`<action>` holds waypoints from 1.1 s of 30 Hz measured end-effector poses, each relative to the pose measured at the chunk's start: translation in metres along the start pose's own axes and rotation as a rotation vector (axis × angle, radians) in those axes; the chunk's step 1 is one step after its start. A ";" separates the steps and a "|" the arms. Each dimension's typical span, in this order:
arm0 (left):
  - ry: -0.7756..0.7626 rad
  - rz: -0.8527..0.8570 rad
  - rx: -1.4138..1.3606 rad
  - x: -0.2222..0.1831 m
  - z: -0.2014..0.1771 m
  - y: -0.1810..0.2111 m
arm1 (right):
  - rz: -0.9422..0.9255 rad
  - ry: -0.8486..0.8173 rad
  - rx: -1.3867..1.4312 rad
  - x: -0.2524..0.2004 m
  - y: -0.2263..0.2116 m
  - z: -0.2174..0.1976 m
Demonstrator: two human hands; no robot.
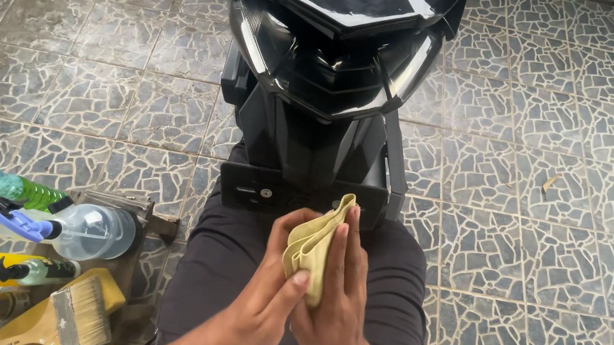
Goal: The person cleans the rear tire and body of a black motorcycle. They use a brush to scrub the tire, then switch to a yellow cloth to wipe the rear fender, tail light, and seat area.
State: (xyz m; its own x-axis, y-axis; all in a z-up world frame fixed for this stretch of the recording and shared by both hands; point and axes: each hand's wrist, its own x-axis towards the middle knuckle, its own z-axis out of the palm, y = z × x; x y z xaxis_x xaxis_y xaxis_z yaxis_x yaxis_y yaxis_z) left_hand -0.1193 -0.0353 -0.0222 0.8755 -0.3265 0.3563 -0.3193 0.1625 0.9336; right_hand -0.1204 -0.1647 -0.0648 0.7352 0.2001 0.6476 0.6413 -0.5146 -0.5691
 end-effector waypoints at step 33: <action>0.293 0.401 0.812 0.061 -0.047 -0.055 | 0.087 0.268 -0.063 0.044 0.056 -0.006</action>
State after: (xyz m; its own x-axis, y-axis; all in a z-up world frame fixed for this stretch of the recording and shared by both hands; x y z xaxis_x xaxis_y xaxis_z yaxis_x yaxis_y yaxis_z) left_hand -0.0313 -0.0208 -0.0541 0.6669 -0.1223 0.7351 -0.6737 -0.5205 0.5246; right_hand -0.0536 -0.1900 -0.0647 0.6973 -0.0703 0.7133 0.5574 -0.5724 -0.6014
